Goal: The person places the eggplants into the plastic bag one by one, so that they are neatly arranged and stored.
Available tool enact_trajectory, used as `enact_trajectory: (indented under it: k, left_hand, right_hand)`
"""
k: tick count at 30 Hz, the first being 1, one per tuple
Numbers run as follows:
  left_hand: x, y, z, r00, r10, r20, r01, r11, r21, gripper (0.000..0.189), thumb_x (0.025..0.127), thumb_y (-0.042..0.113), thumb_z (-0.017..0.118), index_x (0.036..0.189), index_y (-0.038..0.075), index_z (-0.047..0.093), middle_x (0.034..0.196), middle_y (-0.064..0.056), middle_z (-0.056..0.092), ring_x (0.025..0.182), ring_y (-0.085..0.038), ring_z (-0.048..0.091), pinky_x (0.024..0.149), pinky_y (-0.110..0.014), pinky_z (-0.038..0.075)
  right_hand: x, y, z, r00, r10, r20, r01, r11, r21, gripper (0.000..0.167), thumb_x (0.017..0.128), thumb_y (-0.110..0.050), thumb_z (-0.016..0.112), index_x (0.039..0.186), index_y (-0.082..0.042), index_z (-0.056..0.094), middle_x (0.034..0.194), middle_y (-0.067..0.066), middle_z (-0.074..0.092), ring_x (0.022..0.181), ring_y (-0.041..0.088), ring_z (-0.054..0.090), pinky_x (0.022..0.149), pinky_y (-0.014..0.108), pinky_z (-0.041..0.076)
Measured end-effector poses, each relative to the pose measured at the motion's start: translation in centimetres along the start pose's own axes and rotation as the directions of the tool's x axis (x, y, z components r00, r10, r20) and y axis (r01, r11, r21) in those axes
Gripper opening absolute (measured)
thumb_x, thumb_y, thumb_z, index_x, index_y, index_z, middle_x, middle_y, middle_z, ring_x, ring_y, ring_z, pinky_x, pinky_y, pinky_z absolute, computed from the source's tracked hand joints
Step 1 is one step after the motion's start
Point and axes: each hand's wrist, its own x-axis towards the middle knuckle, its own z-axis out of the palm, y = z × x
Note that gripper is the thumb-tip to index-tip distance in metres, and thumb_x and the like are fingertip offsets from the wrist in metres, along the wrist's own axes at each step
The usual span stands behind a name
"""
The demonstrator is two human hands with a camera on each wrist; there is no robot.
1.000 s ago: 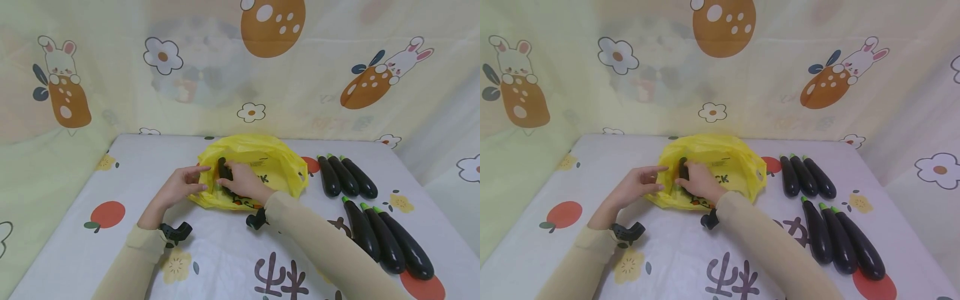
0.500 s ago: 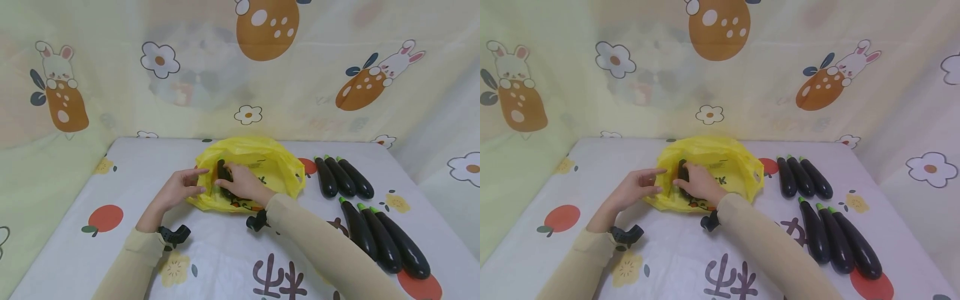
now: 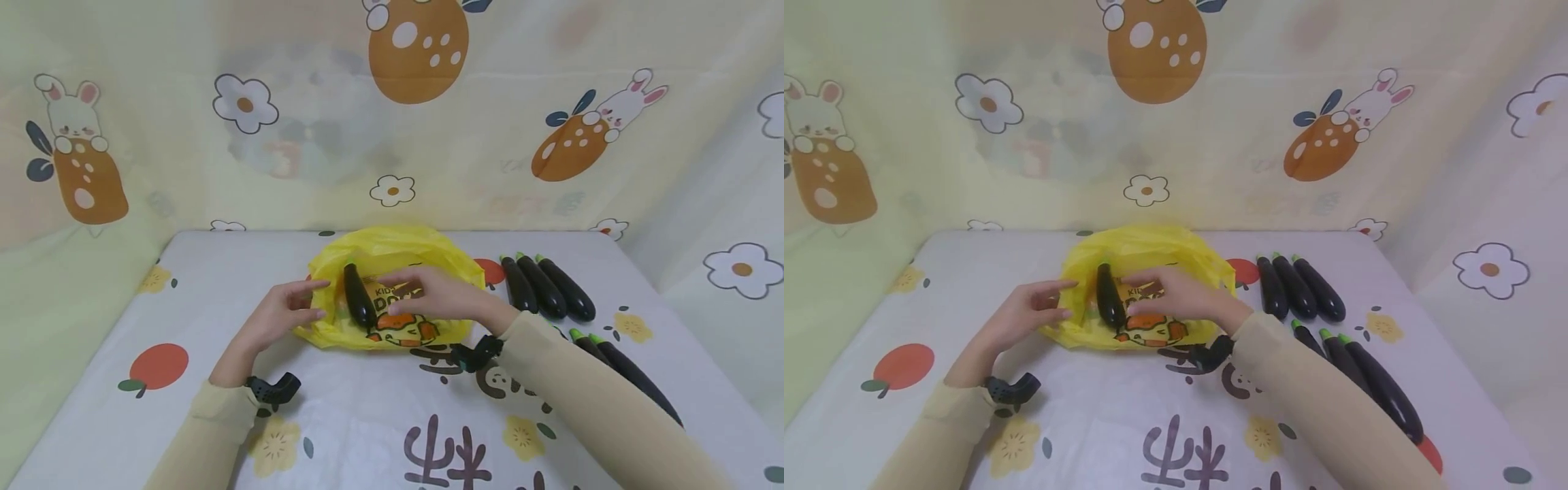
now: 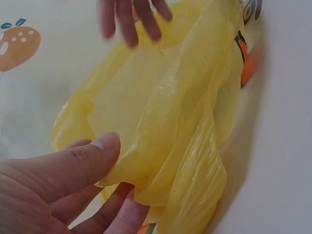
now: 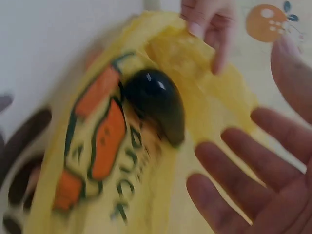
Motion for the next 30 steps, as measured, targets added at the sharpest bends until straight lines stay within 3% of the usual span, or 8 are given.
enact_trajectory:
  k: [6, 11, 14, 19, 26, 30]
  left_hand:
    - [0.0, 0.1, 0.2, 1.0, -0.007, 0.007, 0.007, 1.0, 0.002, 0.055, 0.093, 0.011, 0.075, 0.145, 0.009, 0.057, 0.163, -0.019, 0.037, 0.112, -0.032, 0.067, 0.076, -0.029, 0.061]
    - [0.0, 0.1, 0.2, 1.0, -0.006, 0.006, 0.006, 1.0, 0.029, 0.055, 0.093, 0.013, 0.075, 0.145, 0.01, 0.058, 0.155, -0.019, 0.049, 0.115, -0.035, 0.066, 0.077, -0.029, 0.06]
    - [-0.1, 0.2, 0.2, 1.0, -0.003, 0.005, 0.003, 0.999, 0.04, 0.054, 0.093, 0.014, 0.075, 0.145, 0.011, 0.058, 0.153, -0.019, 0.052, 0.119, -0.037, 0.065, 0.078, -0.028, 0.06]
    - [-0.2, 0.4, 0.2, 1.0, 0.005, 0.009, -0.005, 0.999, 0.037, 0.055, 0.093, 0.013, 0.075, 0.145, 0.008, 0.058, 0.147, -0.022, 0.056, 0.11, -0.033, 0.067, 0.075, -0.028, 0.059]
    - [-0.3, 0.2, 0.1, 1.0, -0.008, 0.009, 0.007, 0.999, 0.039, 0.054, 0.093, 0.015, 0.076, 0.144, 0.01, 0.059, 0.146, -0.022, 0.056, 0.102, -0.028, 0.063, 0.074, -0.027, 0.059]
    - [-0.2, 0.3, 0.1, 1.0, -0.006, 0.01, 0.006, 0.999, 0.047, 0.054, 0.093, 0.018, 0.076, 0.144, 0.01, 0.059, 0.151, -0.021, 0.052, 0.108, -0.031, 0.062, 0.075, -0.026, 0.056]
  right_hand:
    - [-5.1, 1.9, -3.2, 1.0, 0.011, -0.028, -0.011, 1.0, 0.022, 0.057, 0.093, -0.021, 0.077, 0.145, -0.008, 0.057, 0.15, 0.013, 0.057, 0.13, 0.035, 0.061, 0.104, 0.045, 0.054]
    - [-9.6, 4.0, -5.9, 0.985, 0.078, -0.155, -0.084, 0.996, -0.033, 0.055, 0.089, -0.022, 0.08, 0.14, -0.008, 0.062, 0.14, 0.012, 0.064, 0.122, 0.03, 0.066, 0.101, 0.045, 0.055]
    - [-12.1, 5.2, -7.2, 0.963, 0.118, -0.243, -0.14, 0.987, -0.075, 0.055, 0.089, -0.023, 0.081, 0.138, -0.009, 0.063, 0.132, 0.011, 0.069, 0.117, 0.024, 0.069, 0.096, 0.034, 0.058]
    - [-15.8, 7.7, -9.3, 0.919, 0.126, -0.373, -0.173, 0.981, -0.093, 0.052, 0.09, -0.02, 0.08, 0.137, -0.008, 0.064, 0.127, 0.006, 0.071, 0.107, 0.005, 0.069, 0.085, 0.016, 0.055]
    - [-19.1, 10.9, -11.5, 0.86, 0.186, -0.474, -0.237, 0.97, -0.05, 0.049, 0.094, -0.019, 0.076, 0.138, -0.005, 0.061, 0.112, -0.032, 0.062, 0.1, -0.012, 0.063, 0.079, 0.013, 0.054]
    - [-20.1, 12.1, -12.2, 0.842, 0.202, -0.5, -0.269, 0.961, -0.065, 0.048, 0.095, -0.02, 0.074, 0.138, -0.003, 0.061, 0.112, -0.031, 0.06, 0.099, -0.018, 0.058, 0.078, 0.012, 0.053]
